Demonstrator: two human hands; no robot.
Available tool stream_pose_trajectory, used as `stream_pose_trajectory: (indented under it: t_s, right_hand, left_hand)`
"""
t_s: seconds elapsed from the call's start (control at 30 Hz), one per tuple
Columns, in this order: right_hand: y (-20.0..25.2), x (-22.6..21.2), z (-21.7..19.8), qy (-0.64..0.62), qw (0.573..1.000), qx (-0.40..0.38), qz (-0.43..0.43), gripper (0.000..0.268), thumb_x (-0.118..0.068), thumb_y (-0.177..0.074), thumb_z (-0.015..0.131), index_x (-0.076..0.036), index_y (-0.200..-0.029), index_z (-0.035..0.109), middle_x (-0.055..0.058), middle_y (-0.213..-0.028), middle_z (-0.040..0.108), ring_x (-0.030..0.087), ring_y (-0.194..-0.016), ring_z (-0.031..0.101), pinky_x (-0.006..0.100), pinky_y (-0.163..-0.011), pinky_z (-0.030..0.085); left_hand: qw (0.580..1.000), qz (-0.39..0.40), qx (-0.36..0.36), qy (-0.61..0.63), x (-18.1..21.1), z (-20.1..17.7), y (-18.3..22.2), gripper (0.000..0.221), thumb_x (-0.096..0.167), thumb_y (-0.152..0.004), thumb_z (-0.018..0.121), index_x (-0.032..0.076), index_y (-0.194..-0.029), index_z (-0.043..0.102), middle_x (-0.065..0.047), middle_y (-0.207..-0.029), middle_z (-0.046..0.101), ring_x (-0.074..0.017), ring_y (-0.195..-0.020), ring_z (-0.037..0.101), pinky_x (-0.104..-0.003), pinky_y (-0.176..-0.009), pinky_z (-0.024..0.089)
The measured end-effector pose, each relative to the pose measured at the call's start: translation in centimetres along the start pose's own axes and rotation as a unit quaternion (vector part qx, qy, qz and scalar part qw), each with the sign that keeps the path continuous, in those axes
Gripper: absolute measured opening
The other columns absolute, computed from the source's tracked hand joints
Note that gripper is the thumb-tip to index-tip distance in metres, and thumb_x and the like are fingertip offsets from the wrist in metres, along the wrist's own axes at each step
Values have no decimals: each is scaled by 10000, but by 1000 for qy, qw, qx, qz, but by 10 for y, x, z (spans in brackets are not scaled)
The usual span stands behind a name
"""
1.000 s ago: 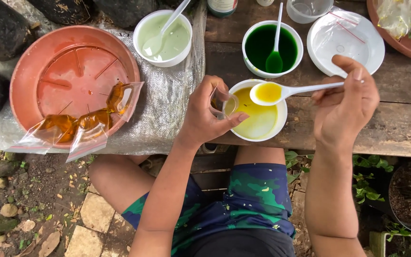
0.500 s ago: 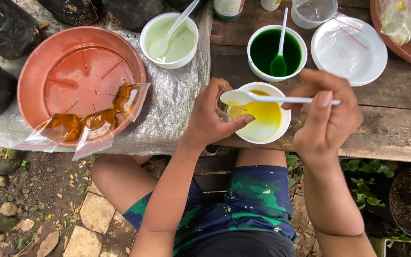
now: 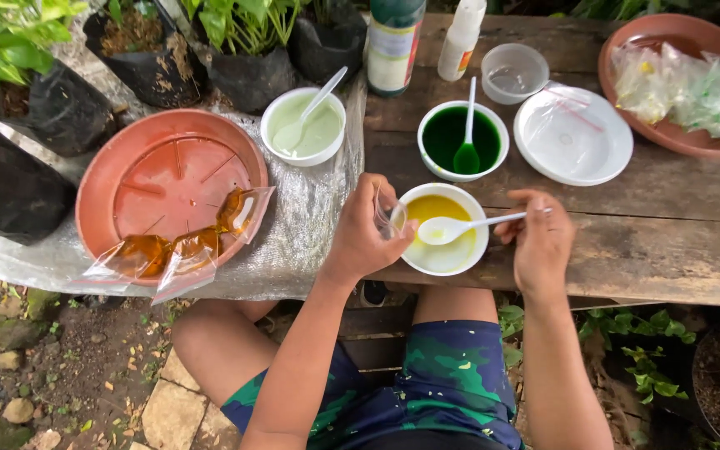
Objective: The person mixes a yellow liquid in a bowl using a spoon and then carefully pours the liquid into several small plastic bags.
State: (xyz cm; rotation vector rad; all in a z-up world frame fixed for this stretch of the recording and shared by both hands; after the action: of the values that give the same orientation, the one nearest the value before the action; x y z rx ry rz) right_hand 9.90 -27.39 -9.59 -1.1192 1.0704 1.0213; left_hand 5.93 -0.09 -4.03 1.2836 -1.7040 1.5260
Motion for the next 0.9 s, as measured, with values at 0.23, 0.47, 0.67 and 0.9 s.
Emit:
stream_pose_trajectory:
  t_s: [0.23, 0.47, 0.67, 0.9]
  right_hand:
    - [0, -2, 3, -20, 999, -32, -18, 325, -221, -1158, 401, -2, -1131, 639, 149, -621, 629, 136, -518, 593, 197, -491, 457]
    - [-1, -8, 7, -45, 998, -30, -26, 305, -197, -1140, 416, -23, -1100, 663, 144, -568, 623, 133, -420, 547, 194, -426, 419]
    - [4, -20, 10, -26, 999, -32, -20, 312, -175, -1139, 420, -14, -1074, 680, 166, -567, 625, 144, -420, 536, 215, -420, 420]
    - [4, -20, 11, -22, 999, -33, -8, 336, -212, -1144, 414, -25, -1089, 689, 159, -573, 629, 147, -441, 542, 221, -438, 434]
  left_hand:
    - [999, -34, -8, -27, -9, 8, 5, 371, 187, -763, 769, 106, -1002, 497, -160, -829, 648, -391, -805, 698, -459, -714, 559]
    - [992, -101, -33, -69, -7, 12, 3, 361, 77, -792, 745, 112, -1023, 470, -188, -895, 665, -419, -896, 690, -514, -811, 578]
    - [986, -134, -48, -87, -3, 12, 4, 340, 71, -841, 704, 127, -1060, 450, -206, -943, 658, -451, -982, 685, -564, -877, 575]
    - [987, -134, -42, -76, -4, 9, 4, 293, 62, -877, 644, 124, -1095, 459, -223, -983, 657, -485, -1055, 668, -583, -924, 563]
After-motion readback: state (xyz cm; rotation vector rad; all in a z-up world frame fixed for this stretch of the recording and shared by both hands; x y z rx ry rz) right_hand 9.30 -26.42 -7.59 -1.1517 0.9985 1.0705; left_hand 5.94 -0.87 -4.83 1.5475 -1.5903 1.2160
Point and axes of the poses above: each hand's wrist, its own y-axis away from the middle knuckle, its own z-axis out of the palm, x = y × z, the point moved 5 cm from there along -y, towards the middle knuckle
